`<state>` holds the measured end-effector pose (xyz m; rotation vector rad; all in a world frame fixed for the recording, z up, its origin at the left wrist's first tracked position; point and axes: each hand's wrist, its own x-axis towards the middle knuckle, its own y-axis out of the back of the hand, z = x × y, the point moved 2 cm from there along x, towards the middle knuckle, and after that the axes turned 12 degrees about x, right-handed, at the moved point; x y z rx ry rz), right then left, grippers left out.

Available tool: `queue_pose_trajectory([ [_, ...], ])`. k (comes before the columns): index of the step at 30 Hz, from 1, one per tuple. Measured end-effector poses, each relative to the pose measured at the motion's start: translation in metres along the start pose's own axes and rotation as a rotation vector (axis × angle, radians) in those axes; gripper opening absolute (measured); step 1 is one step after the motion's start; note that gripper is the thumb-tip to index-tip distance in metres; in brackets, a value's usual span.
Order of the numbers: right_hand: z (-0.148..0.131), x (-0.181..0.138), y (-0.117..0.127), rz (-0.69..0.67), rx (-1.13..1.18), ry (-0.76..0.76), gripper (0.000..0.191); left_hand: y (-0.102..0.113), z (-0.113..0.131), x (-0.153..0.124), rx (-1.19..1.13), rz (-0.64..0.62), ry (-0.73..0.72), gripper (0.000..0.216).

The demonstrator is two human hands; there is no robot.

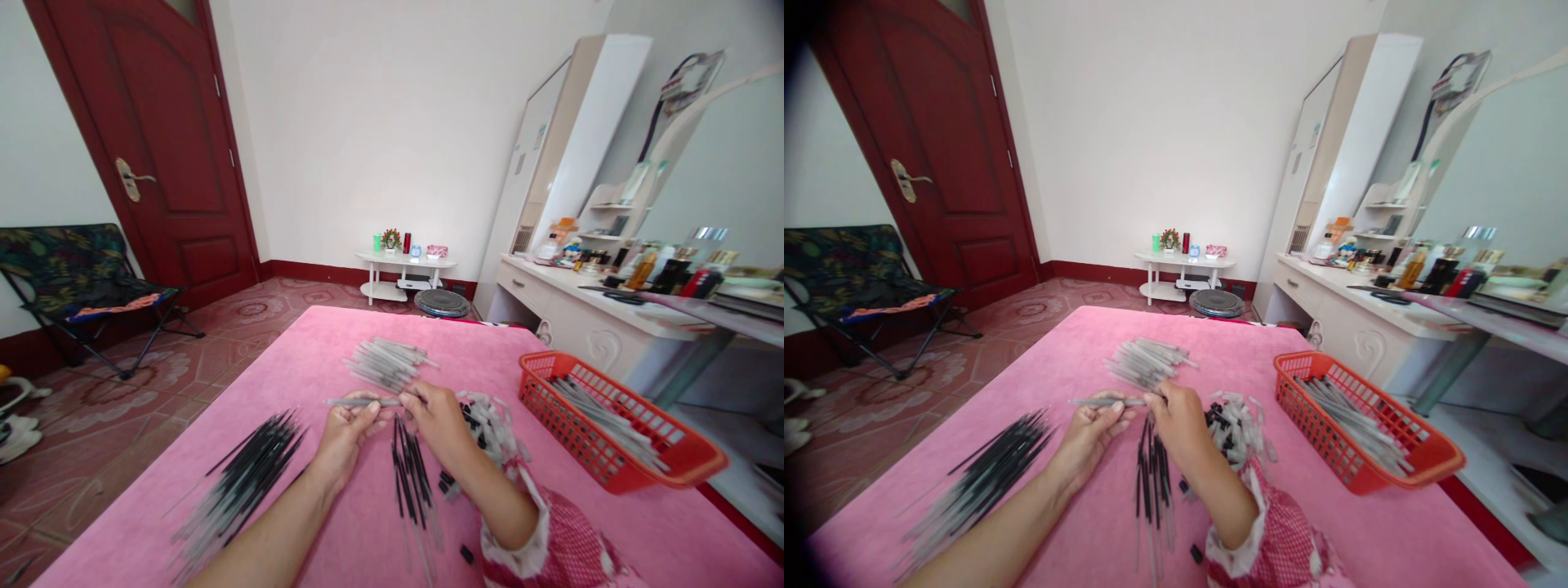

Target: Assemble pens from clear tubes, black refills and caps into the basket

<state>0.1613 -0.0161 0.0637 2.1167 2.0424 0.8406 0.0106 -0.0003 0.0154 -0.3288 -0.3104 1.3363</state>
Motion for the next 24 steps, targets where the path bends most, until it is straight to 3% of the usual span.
queue_pose_trajectory([
  [3,-0.0041,-0.0007,0.0021,0.003,-0.115,0.043,0.025,0.0007,-0.0001,0.0014,-0.009,0.035,0.011,0.03],
  [9,-0.0065,-0.0008,0.0025,-0.037,-0.103,0.121,0.004,0.0054,-0.0049,0.0053,-0.026,0.032,0.009,0.027],
  [15,-0.0017,-0.0026,-0.0021,-0.072,-0.158,0.076,0.032,0.0044,-0.0032,0.0038,-0.032,0.025,0.009,0.029],
  [20,-0.0043,-0.0029,-0.0012,-0.075,-0.121,0.091,0.012,0.0042,-0.0032,0.0043,-0.051,0.036,0.012,0.027],
  [24,-0.002,-0.0021,-0.001,-0.065,-0.163,0.072,0.036,0.0015,-0.0013,0.0031,-0.049,0.048,0.017,0.03],
])
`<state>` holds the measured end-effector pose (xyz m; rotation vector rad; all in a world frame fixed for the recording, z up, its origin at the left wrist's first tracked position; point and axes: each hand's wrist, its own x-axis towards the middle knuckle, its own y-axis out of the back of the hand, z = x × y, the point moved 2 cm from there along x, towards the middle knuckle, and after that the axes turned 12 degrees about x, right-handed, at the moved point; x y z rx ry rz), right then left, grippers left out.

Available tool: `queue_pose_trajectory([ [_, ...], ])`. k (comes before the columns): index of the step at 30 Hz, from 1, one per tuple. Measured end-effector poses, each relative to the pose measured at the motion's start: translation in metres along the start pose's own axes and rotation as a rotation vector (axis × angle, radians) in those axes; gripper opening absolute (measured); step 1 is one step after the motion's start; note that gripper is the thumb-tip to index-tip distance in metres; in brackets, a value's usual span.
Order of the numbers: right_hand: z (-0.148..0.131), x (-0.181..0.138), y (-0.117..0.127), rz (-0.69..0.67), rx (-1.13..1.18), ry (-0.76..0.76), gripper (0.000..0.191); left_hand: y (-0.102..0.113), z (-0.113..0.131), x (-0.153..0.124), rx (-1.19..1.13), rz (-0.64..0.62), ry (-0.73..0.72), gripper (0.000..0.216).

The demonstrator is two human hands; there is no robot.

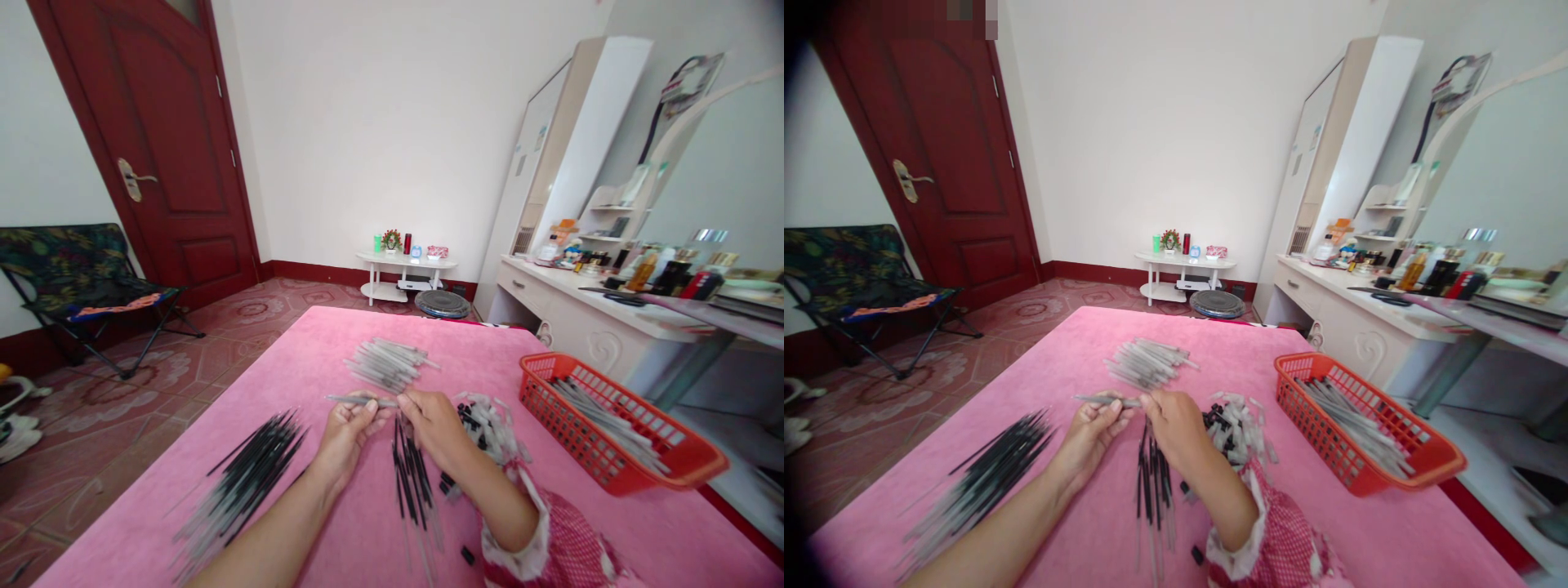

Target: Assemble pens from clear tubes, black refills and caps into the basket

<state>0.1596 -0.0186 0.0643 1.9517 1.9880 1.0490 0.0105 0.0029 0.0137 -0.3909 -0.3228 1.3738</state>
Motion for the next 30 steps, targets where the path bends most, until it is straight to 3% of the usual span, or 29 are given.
queue_pose_trajectory([
  [2,0.002,0.001,0.0,0.002,-0.002,-0.012,0.038,-0.001,0.001,-0.001,-0.002,0.009,0.003,0.03],
  [6,0.002,0.001,0.002,0.006,0.035,0.037,0.017,-0.001,0.002,-0.001,-0.006,0.011,-0.001,0.028],
  [10,0.002,0.002,0.003,-0.015,0.0,0.001,0.036,0.001,0.0,0.0,-0.004,0.01,0.008,0.029],
  [16,0.002,0.002,0.003,-0.007,0.088,-0.008,0.002,0.005,-0.004,0.003,-0.013,-0.009,-0.006,0.026],
  [21,0.009,0.001,-0.002,-0.069,0.191,-0.097,0.007,0.005,-0.004,0.003,-0.025,0.003,0.0,0.022],
  [25,0.011,0.002,0.0,-0.061,0.088,-0.036,0.005,0.007,-0.003,0.005,-0.069,0.04,-0.004,0.02],
  [30,-0.013,-0.011,-0.02,-0.291,0.024,0.209,0.014,0.011,-0.007,0.009,-0.12,0.043,-0.001,0.021],
])
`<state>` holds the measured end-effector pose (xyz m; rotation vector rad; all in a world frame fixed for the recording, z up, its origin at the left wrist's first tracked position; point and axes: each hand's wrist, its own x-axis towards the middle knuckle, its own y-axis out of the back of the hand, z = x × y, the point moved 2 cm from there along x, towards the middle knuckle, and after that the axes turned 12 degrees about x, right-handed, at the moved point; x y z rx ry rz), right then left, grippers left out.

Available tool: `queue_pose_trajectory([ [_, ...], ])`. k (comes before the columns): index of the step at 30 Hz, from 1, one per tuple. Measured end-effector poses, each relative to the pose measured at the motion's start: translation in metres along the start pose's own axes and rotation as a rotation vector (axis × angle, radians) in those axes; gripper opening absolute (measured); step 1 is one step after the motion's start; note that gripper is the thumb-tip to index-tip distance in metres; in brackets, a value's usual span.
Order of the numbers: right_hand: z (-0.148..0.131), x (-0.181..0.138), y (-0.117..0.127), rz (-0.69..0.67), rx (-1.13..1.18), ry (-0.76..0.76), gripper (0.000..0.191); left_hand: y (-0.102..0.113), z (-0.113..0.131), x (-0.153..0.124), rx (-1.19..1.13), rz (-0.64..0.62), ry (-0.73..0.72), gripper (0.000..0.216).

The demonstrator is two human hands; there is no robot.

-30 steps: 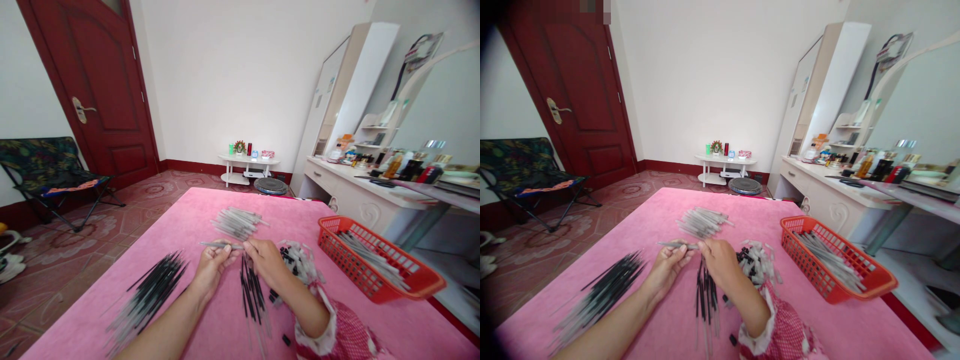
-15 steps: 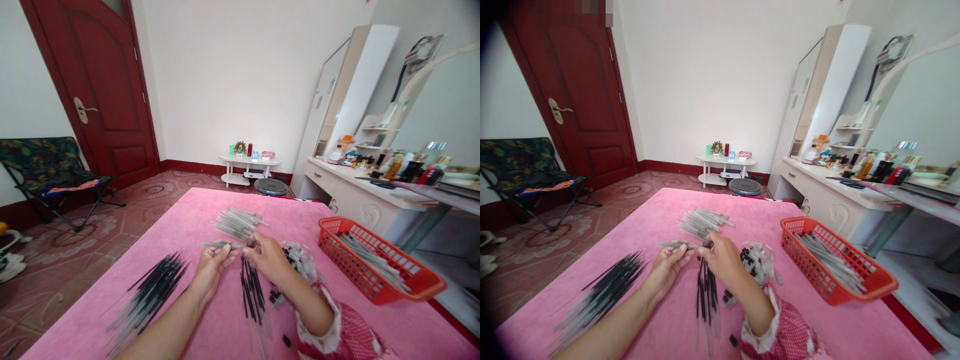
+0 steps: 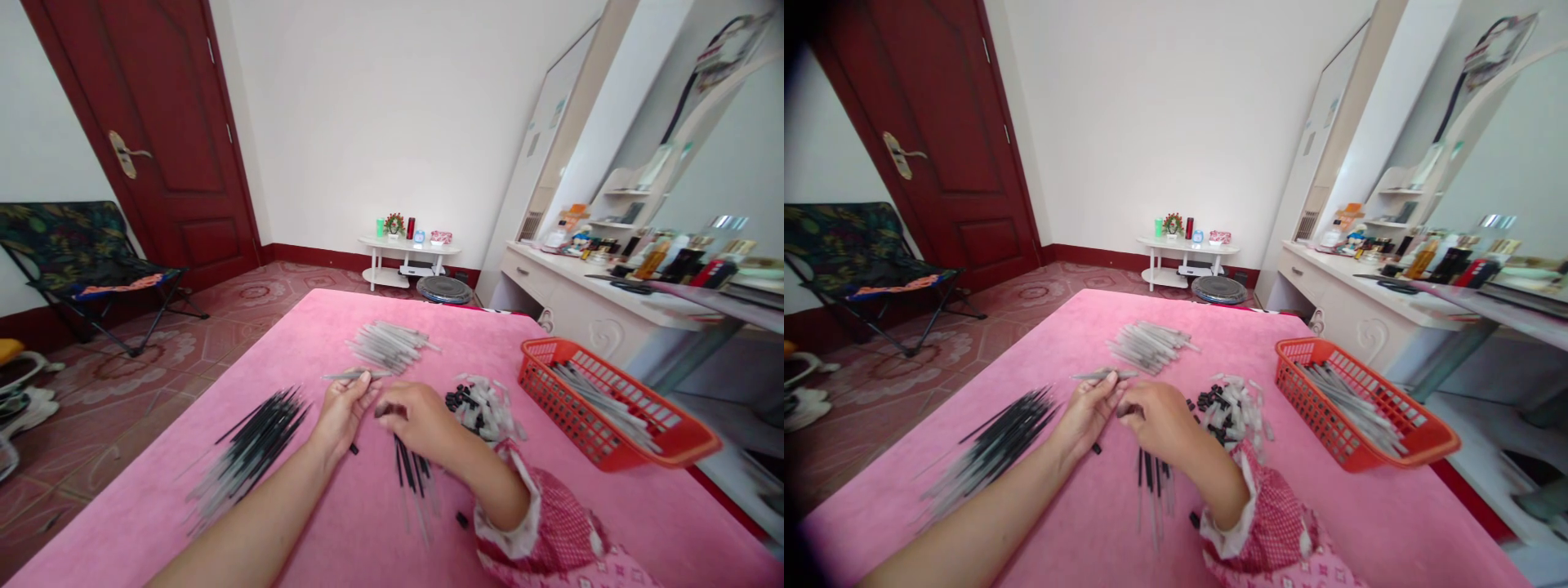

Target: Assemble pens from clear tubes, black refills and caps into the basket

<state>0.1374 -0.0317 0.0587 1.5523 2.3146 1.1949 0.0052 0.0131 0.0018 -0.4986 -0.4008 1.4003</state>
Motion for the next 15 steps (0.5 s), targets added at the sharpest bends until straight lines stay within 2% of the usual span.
queue_pose_trajectory([
  [2,-0.012,-0.003,-0.013,-0.094,-0.029,0.091,0.019,0.001,-0.001,0.001,-0.008,0.018,0.006,0.021],
  [5,-0.021,-0.006,-0.026,-0.163,-0.097,0.116,0.022,0.003,0.0,0.002,-0.005,0.073,0.009,0.021],
  [12,-0.019,-0.008,-0.033,-0.172,-0.235,0.057,0.016,0.006,0.008,0.007,-0.041,0.087,-0.026,0.019],
  [15,-0.018,-0.009,-0.039,-0.184,-0.26,0.093,0.017,0.008,0.012,0.009,-0.05,0.078,-0.044,0.017],
])
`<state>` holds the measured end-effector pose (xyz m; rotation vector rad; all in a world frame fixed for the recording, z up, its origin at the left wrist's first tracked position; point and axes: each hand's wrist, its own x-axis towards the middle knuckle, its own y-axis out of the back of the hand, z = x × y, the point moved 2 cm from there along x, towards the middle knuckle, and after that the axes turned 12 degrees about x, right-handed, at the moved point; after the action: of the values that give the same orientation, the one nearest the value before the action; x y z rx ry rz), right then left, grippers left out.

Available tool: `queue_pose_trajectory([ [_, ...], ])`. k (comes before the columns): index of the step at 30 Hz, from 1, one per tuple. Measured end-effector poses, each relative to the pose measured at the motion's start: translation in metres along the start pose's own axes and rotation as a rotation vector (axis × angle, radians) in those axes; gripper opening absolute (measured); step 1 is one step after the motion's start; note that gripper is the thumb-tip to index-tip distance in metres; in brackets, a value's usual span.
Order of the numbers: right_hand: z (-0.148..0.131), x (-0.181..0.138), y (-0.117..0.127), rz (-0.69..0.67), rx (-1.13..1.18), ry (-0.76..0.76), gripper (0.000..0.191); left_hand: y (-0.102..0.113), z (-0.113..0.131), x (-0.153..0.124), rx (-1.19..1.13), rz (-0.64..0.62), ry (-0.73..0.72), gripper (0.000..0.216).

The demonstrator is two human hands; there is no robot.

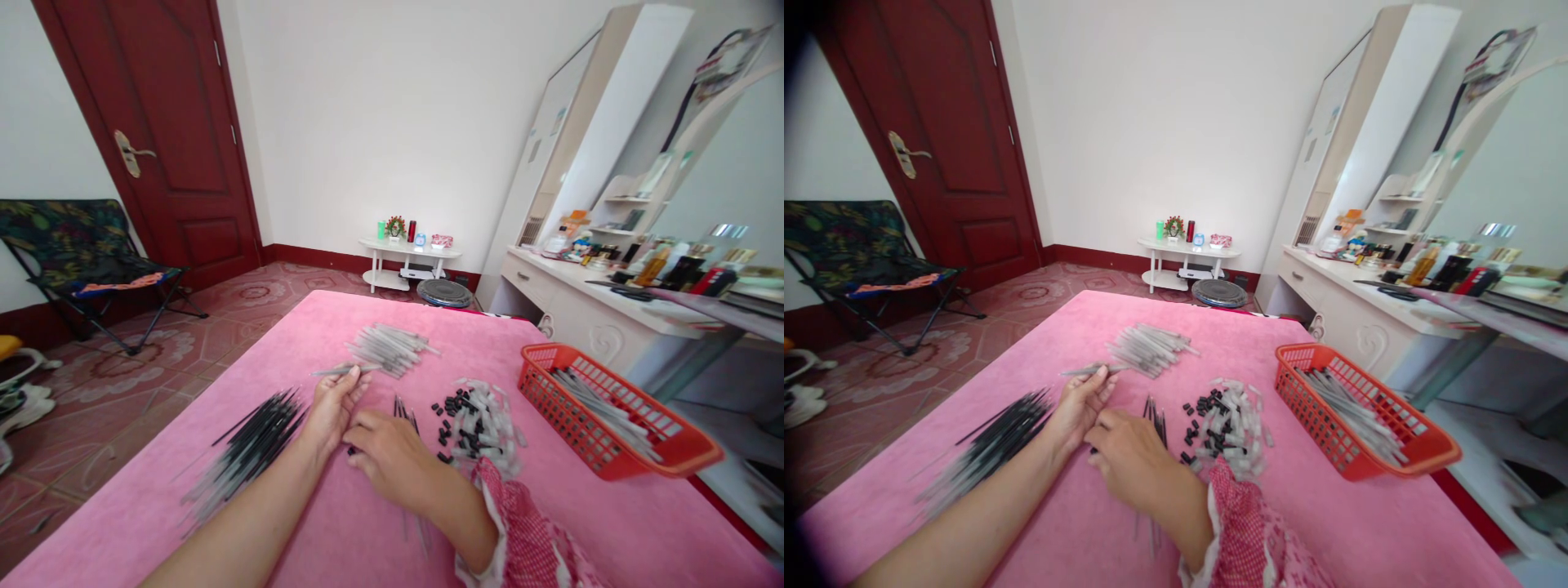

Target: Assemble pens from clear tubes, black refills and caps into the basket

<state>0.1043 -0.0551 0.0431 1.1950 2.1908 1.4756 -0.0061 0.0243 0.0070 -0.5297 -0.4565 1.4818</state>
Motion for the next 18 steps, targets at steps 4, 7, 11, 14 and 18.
queue_pose_trajectory([
  [4,-0.001,0.0,-0.007,-0.032,-0.014,0.099,0.019,0.003,0.003,0.002,-0.017,-0.004,-0.016,0.016],
  [7,0.001,0.0,-0.011,-0.054,-0.032,0.132,0.02,0.004,0.003,0.002,-0.018,-0.012,-0.012,0.015],
  [11,0.005,0.0,-0.014,-0.045,-0.057,0.107,0.018,0.003,0.001,0.001,-0.015,-0.024,0.001,0.016],
  [14,0.007,0.0,-0.013,-0.012,-0.056,0.035,0.012,0.002,0.001,-0.001,-0.002,-0.039,0.002,0.016],
  [18,0.014,0.001,0.001,0.107,0.034,-0.126,0.011,0.001,0.0,-0.002,0.012,-0.043,0.01,0.016],
])
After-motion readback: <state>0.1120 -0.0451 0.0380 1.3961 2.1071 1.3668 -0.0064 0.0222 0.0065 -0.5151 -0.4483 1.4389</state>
